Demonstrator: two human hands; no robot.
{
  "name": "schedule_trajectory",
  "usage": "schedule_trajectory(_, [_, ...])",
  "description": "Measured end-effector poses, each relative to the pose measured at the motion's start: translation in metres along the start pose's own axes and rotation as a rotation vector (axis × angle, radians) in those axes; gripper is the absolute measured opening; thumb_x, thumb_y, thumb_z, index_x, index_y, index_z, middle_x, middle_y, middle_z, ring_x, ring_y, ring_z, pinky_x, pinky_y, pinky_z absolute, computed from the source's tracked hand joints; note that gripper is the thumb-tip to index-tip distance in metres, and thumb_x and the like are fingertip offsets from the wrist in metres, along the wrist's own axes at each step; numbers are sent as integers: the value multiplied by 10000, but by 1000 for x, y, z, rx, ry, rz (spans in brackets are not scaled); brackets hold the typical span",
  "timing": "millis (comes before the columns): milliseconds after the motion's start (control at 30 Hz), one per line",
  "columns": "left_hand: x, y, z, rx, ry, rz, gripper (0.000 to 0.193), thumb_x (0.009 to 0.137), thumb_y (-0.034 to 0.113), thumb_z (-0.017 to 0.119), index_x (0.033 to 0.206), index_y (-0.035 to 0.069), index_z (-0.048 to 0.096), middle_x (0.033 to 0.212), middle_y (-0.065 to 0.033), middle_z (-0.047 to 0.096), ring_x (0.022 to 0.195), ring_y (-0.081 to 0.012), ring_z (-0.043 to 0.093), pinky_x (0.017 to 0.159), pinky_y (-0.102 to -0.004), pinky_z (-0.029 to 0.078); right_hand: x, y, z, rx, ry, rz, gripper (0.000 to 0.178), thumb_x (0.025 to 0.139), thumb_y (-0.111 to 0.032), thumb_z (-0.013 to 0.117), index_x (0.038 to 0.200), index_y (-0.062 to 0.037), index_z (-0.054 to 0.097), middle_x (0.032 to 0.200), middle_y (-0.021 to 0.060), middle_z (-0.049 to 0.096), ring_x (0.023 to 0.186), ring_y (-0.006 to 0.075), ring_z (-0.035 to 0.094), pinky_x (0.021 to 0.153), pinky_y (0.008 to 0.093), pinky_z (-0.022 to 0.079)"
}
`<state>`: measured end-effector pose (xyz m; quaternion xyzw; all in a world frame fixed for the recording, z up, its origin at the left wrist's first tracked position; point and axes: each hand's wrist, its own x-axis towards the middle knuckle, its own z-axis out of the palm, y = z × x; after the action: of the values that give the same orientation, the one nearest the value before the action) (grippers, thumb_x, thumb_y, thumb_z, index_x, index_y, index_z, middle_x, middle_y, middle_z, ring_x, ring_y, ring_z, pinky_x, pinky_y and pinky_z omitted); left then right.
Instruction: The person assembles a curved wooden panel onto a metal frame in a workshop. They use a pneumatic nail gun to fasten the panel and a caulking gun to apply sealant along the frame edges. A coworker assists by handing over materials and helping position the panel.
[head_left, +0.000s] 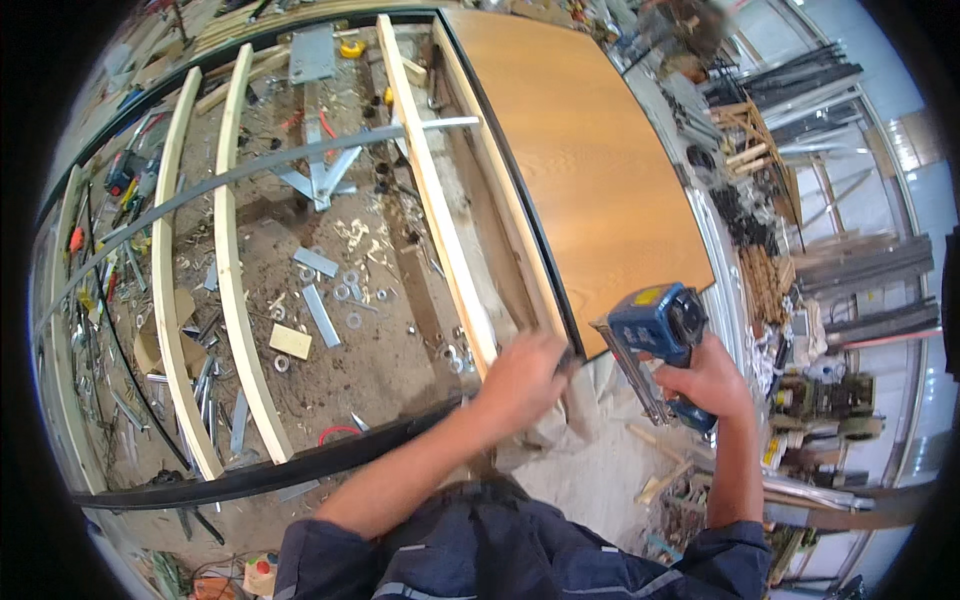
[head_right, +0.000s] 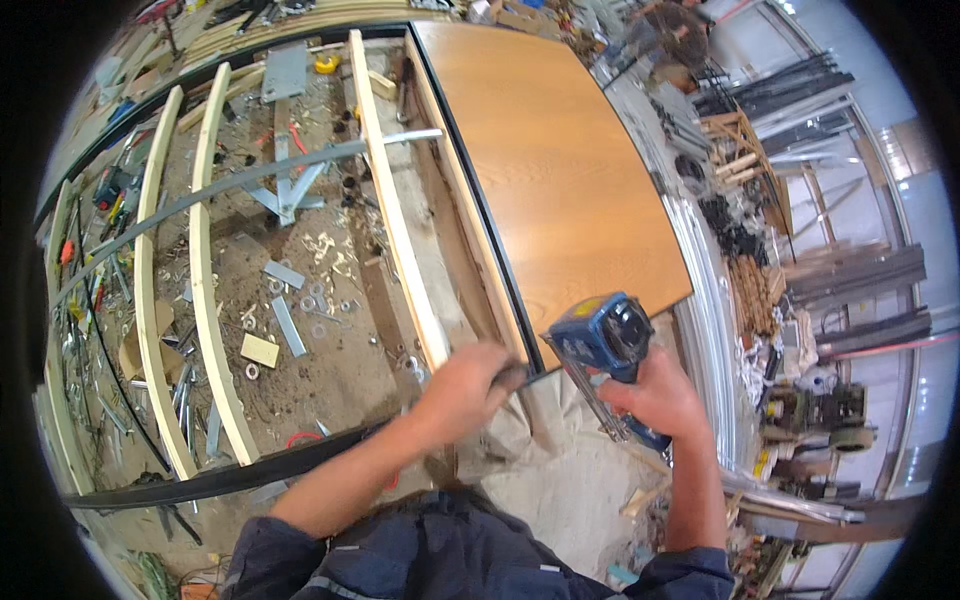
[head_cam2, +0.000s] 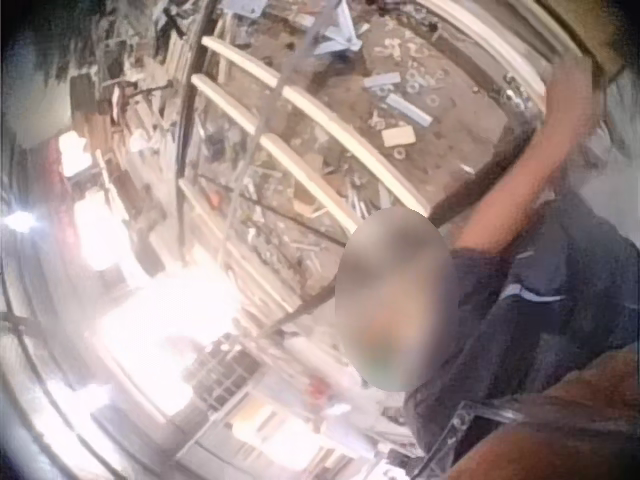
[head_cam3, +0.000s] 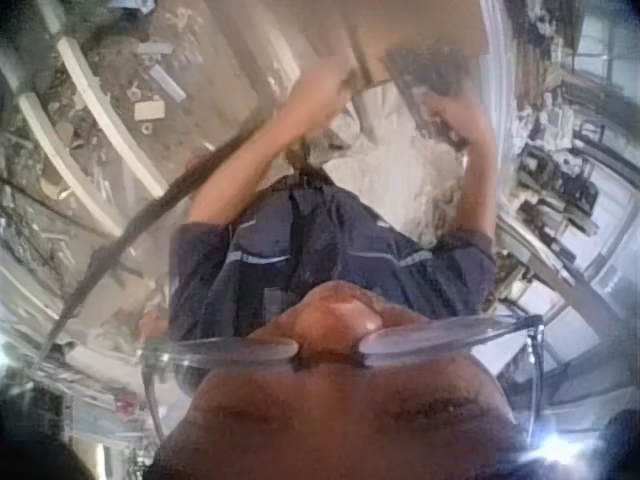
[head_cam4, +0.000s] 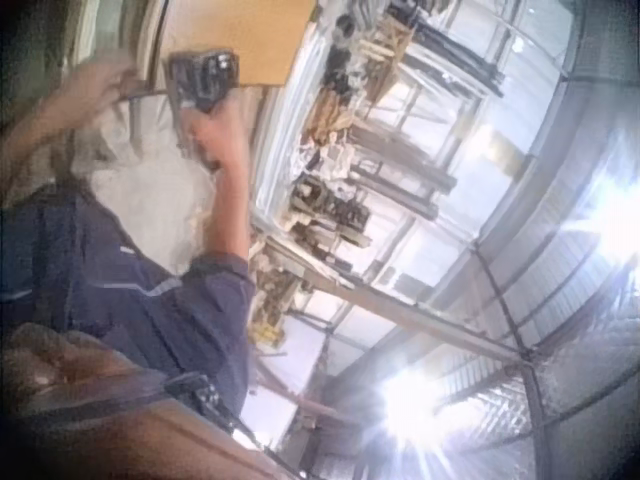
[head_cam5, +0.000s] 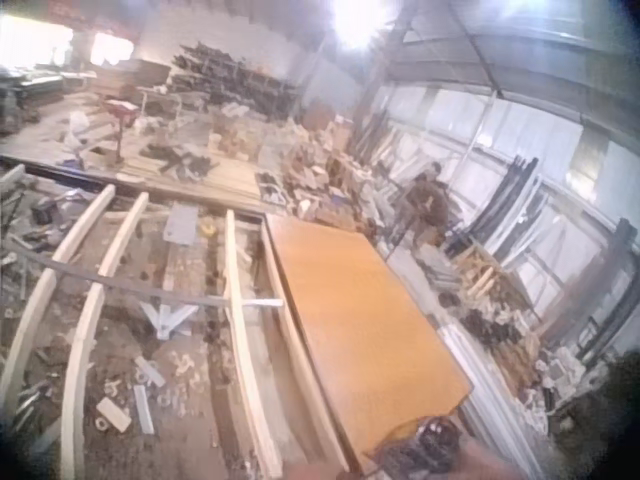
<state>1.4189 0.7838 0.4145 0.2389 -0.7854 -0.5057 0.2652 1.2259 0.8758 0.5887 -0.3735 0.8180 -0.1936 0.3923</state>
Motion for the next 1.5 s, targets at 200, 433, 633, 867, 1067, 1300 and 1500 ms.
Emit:
schedule_trajectory(200, [-74,10,-11,-211,201,-29,153,875,101,717,982,6,662,899,-151,660,799,-291,647,697,-371,526,131,-61,-3,-137,-63,-110,221,759,-143,732,840,52,668,642,86,637,528,152,625,485,301,494])
schedule_trajectory(433, [-163,-10,-60,-44,593,-340,147,876,-11,669,1019,-11,639,853,-131,662,739,-231,652,667,-327,526,249,-87,15,21,-4,-146,175,753,-92,737,798,55,652,634,124,636,520,192,634,460,338,503])
schedule_trajectory(633, [-187,-38,-74,70,678,-508,112,893,2,628,1003,-19,627,827,-135,627,724,-240,608,673,-341,491,277,-98,34,-38,0,-127,195,742,-91,746,829,50,645,635,110,624,526,184,630,467,337,509])
schedule_trajectory(867, [-179,-49,-74,70,617,-358,126,869,34,661,989,1,637,830,-154,647,704,-287,633,649,-355,503,281,-100,39,-113,24,-107,203,740,-98,728,808,74,643,626,131,636,517,192,633,470,347,521])
schedule_trajectory(1067, [-177,-49,-79,83,573,-357,138,863,63,688,983,10,644,847,-166,667,710,-313,638,642,-381,507,276,-99,46,-124,17,-91,199,736,-109,722,757,73,644,623,133,645,506,195,633,462,344,511])
schedule_trajectory(1300, [-183,-50,-82,94,562,-357,194,807,16,721,979,10,631,858,-149,676,727,-342,638,675,-400,513,282,-98,49,-397,68,-130,212,718,-113,670,731,96,643,593,162,655,493,216,652,486,362,528])
schedule_trajectory(1500, [-188,-52,-84,30,570,-372,197,804,12,723,980,21,636,857,-142,679,728,-334,638,673,-397,512,272,-107,57,-509,89,-127,222,711,-119,656,750,99,657,575,158,647,489,221,652,498,369,534])
